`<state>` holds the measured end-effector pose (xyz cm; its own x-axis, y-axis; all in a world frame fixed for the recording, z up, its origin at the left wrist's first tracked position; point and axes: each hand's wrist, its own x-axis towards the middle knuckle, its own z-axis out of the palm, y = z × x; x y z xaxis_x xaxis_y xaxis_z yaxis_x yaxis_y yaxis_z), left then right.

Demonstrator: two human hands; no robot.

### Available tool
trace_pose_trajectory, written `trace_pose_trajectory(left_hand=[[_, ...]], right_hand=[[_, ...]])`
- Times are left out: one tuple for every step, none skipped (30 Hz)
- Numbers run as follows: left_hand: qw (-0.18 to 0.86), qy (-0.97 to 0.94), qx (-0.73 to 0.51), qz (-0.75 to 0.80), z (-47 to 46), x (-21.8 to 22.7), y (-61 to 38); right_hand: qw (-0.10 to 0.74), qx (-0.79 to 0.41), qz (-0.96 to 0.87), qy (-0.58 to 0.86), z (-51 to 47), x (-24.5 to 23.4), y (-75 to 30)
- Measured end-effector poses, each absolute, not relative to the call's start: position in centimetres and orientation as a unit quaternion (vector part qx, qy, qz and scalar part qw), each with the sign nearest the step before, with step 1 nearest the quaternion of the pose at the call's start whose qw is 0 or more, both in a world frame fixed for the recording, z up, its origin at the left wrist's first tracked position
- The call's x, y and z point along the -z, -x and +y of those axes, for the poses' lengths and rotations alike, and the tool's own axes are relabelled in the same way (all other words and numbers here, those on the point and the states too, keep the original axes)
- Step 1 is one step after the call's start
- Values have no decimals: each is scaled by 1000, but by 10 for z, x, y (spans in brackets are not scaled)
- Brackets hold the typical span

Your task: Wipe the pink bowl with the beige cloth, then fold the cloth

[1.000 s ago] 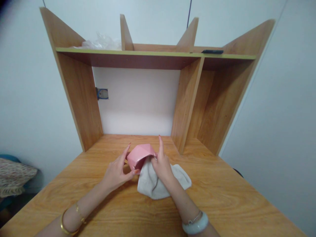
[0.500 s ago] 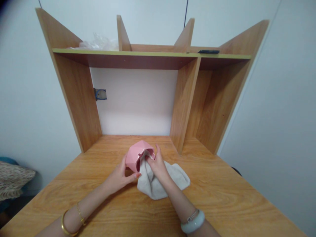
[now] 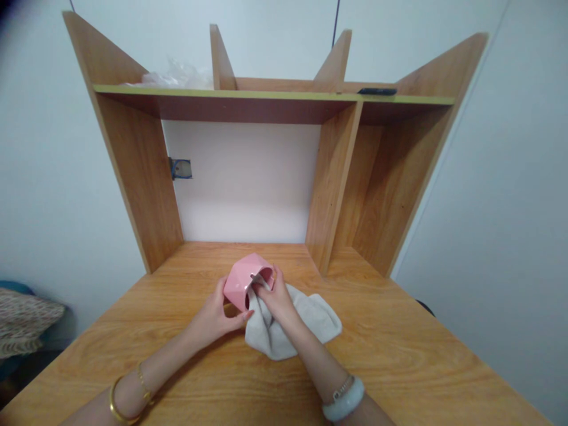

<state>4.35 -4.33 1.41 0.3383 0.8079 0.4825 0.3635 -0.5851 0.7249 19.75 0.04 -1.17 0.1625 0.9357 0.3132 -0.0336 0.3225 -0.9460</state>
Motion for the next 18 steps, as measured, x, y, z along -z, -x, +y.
trace_pose_trajectory(left_hand=[[251, -777, -436, 378, -43, -14, -44], [246, -777, -436, 380, -43, -14, -44], [243, -778, -435, 382, -43, -14, -43], [241, -780, -432, 383, -43, -14, -43], [239, -782, -430, 383, -43, -14, -43], [237, -784, -428, 382, -43, -14, -43], [235, -785, -427, 381, -43, -14, -43], [233, -787, -427, 380, -44, -14, -43], [230, -788, -426, 380, -44, -14, -43], [228, -789, -424, 382, -45, -13, -43], [225, -791, -421, 383, -46, -13, -43], [223, -793, -416, 385, -46, -13, -43], [220, -796, -412, 386, -46, -13, -43], [218, -798, -408, 387, -46, -13, -43], [216, -799, -405, 387, -46, -13, -43], [215, -801, -403, 387, -46, -13, -43], [215, -802, -401, 386, -46, -13, -43], [216, -803, -400, 385, -46, -14, -43]], right_hand=[[631, -390, -515, 428, 0, 13, -196], [636, -392, -512, 424, 0, 13, -194], [641, -391, -508, 421, 0, 14, -193], [645, -391, -505, 420, 0, 15, -192], [645, -390, -506, 419, 0, 15, -192], [643, -388, -512, 416, 1, 15, -192], [637, -387, -525, 412, 1, 14, -192], [627, -386, -543, 405, 1, 13, -193], [615, -384, -563, 396, 2, 12, -194], [604, -380, -582, 389, 2, 12, -195], [597, -376, -596, 384, 4, 11, -196], [592, -370, -604, 384, 5, 11, -197], [590, -363, -608, 387, 7, 11, -198], [590, -354, -609, 395, 9, 12, -199], [591, -343, -608, 406, 11, 13, -201], [589, -331, -607, 417, 13, 15, -202], [587, -320, -608, 428, 15, 17, -204], [583, -307, -611, 439, 16, 18, -205]])
